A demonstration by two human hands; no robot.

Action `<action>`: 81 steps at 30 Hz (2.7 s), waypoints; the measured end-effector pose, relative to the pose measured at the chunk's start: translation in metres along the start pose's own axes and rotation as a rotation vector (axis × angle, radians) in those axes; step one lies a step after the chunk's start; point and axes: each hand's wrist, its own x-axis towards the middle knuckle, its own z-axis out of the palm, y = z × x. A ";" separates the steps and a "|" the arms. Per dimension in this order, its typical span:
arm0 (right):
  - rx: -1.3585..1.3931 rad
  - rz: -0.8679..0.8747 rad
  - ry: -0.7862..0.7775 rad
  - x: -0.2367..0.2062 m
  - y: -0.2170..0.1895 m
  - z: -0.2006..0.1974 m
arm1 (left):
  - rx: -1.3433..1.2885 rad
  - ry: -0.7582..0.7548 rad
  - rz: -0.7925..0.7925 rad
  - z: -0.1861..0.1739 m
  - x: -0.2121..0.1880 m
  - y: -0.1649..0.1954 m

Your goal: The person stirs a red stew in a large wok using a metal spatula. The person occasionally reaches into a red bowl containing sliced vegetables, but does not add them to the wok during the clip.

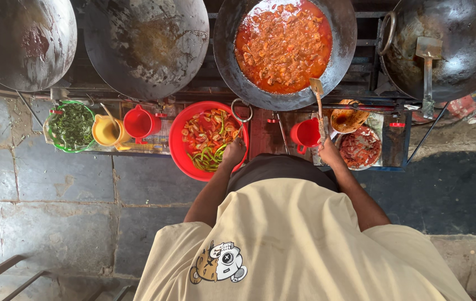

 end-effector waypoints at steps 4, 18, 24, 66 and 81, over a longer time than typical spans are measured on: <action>0.029 -0.005 -0.011 0.000 -0.001 0.001 | 0.015 -0.001 -0.012 -0.001 0.000 -0.001; -0.068 -0.032 -0.010 0.001 -0.001 -0.002 | 0.056 -0.035 -0.046 -0.003 0.003 -0.002; -0.027 -0.056 0.022 0.002 -0.001 0.000 | 0.011 -0.020 -0.019 -0.001 0.003 -0.004; 0.026 -0.022 0.025 0.006 0.003 -0.009 | 0.017 -0.033 -0.037 -0.002 0.012 0.002; -0.392 -0.233 0.115 0.012 -0.012 -0.009 | 0.206 -0.073 0.101 -0.008 0.013 0.010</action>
